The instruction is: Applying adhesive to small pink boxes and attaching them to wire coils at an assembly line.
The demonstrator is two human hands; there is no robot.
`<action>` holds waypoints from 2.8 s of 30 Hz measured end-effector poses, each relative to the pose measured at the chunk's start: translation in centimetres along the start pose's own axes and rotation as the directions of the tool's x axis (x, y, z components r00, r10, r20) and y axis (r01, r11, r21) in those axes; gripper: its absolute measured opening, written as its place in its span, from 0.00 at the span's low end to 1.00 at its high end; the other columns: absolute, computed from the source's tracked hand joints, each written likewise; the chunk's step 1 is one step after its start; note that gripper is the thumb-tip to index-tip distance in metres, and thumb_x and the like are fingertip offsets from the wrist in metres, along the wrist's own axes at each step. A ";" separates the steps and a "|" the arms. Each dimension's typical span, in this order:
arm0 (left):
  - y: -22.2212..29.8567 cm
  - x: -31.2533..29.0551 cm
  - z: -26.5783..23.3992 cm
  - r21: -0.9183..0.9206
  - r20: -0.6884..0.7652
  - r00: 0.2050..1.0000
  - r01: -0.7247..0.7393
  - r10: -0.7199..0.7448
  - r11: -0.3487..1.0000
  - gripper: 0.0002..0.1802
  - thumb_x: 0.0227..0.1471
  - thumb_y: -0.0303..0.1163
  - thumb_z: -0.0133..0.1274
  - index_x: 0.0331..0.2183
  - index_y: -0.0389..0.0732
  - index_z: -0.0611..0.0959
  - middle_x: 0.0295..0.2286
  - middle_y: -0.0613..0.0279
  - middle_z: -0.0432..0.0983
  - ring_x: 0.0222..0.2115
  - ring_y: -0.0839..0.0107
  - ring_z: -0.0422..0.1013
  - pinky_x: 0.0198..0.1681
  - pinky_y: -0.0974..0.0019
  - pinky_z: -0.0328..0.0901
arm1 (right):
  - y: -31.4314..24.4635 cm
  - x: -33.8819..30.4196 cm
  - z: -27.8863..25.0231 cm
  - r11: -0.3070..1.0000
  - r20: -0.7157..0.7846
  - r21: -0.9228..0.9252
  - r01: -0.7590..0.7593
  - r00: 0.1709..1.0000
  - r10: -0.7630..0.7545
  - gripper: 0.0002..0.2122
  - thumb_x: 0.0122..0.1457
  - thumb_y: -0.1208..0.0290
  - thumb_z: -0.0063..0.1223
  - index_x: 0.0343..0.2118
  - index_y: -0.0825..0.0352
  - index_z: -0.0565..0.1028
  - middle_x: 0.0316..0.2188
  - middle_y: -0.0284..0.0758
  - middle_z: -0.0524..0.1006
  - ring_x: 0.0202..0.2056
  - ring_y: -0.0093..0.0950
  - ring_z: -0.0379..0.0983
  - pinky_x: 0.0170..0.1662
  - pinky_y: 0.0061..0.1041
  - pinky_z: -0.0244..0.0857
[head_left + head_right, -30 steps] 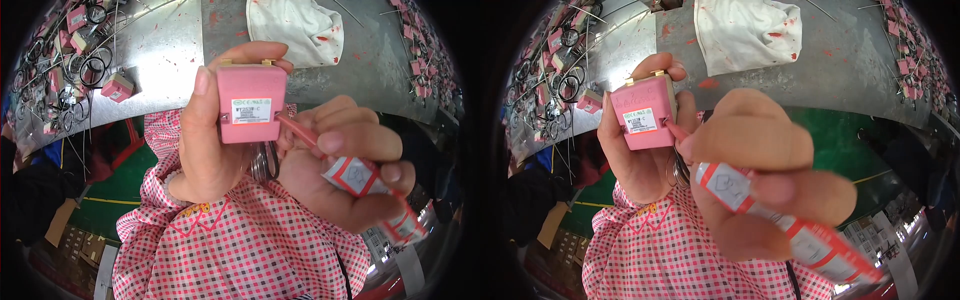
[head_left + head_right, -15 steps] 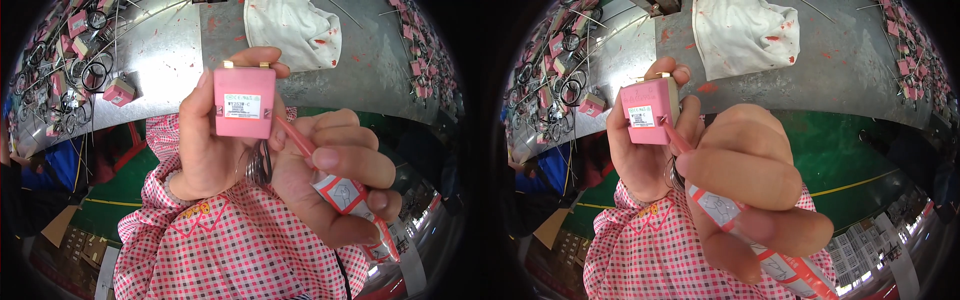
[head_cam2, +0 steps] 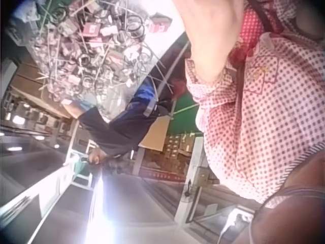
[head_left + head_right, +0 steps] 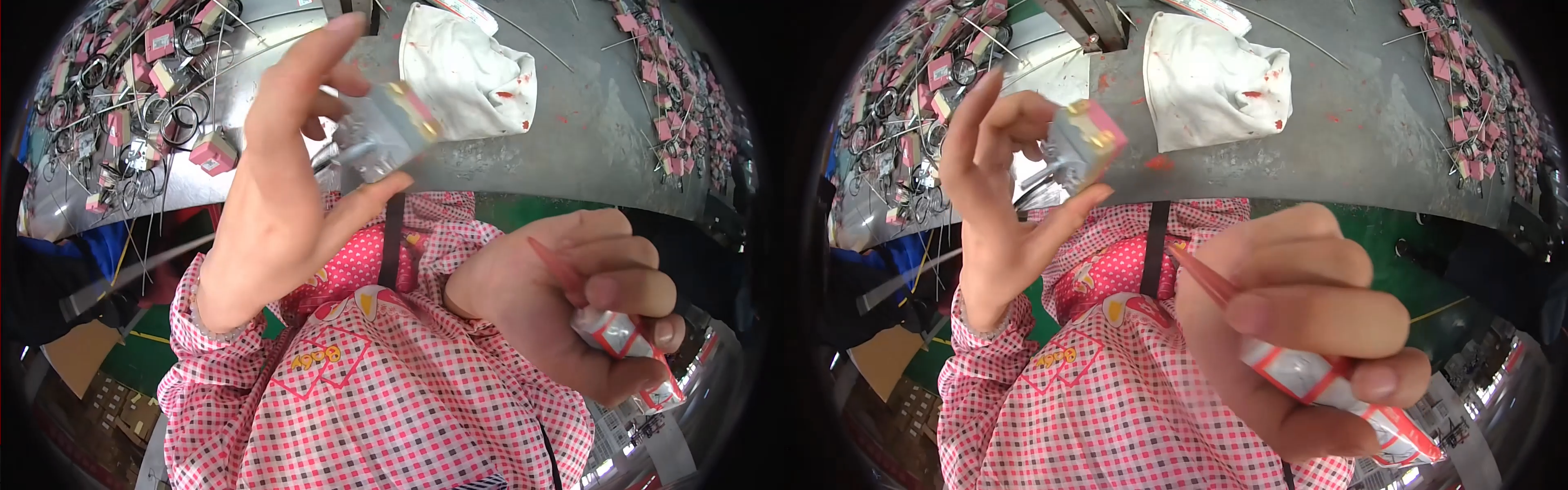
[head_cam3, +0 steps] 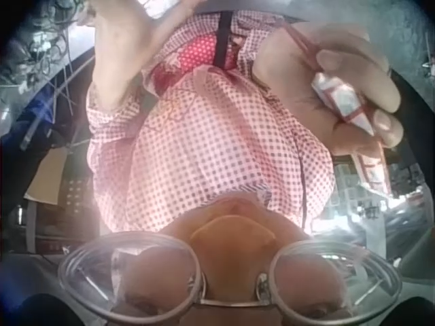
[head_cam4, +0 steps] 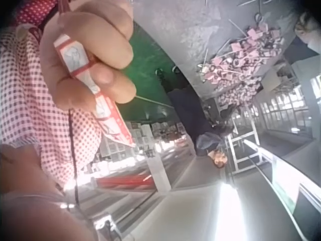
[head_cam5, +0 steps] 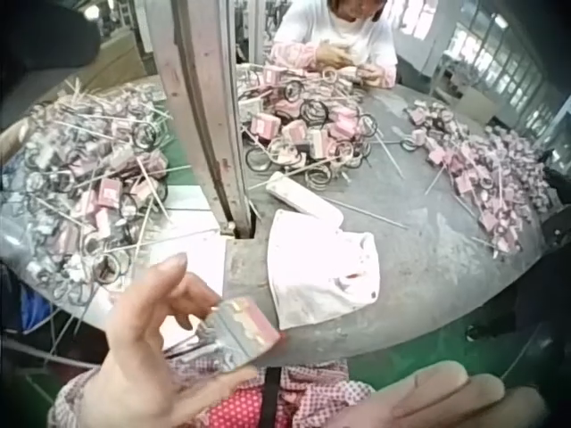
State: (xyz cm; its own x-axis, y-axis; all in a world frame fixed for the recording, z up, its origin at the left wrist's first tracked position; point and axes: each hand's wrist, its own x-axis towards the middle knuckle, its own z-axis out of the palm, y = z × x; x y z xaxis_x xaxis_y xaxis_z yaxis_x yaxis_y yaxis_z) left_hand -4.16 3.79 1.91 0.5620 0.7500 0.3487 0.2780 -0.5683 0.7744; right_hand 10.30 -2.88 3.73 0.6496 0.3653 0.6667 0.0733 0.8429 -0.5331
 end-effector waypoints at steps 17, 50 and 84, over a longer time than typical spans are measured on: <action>3.3 0.0 1.2 0.070 0.201 0.973 -0.132 0.116 0.989 0.51 0.27 0.12 0.53 0.53 0.29 0.43 0.34 0.44 0.69 0.34 0.59 0.70 0.37 0.64 0.64 | 2.2 -2.3 -0.5 0.993 0.188 -0.117 -0.028 0.981 0.050 0.12 0.57 0.63 0.38 0.34 0.68 0.58 0.17 0.46 0.68 0.11 0.23 0.56 0.16 0.20 0.52; 2.0 0.5 1.2 0.203 0.161 0.957 -0.270 0.240 0.941 0.48 0.25 0.15 0.52 0.51 0.24 0.49 0.32 0.50 0.72 0.32 0.64 0.70 0.49 0.61 0.54 | 3.2 -2.3 -0.2 0.994 0.145 -0.110 0.021 0.989 -0.005 0.14 0.55 0.62 0.43 0.31 0.67 0.55 0.16 0.47 0.68 0.09 0.22 0.53 0.12 0.21 0.50; 2.0 0.6 1.2 0.187 0.202 0.973 -0.155 0.116 0.970 0.49 0.23 0.15 0.53 0.52 0.29 0.52 0.33 0.55 0.73 0.34 0.68 0.67 0.43 0.66 0.55 | 3.2 -2.9 0.7 0.919 0.070 -0.393 -0.023 0.996 0.055 0.09 0.58 0.64 0.28 0.33 0.65 0.55 0.12 0.33 0.60 0.10 0.21 0.51 0.17 0.16 0.53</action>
State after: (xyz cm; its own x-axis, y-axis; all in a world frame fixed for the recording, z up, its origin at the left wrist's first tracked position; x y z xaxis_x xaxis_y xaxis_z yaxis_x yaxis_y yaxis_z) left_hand -2.34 2.67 2.99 0.7359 0.5953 0.3227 0.3283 -0.7304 0.5989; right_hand 8.17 -0.94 0.44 0.5982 0.4374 0.6714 0.3498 0.6113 -0.7099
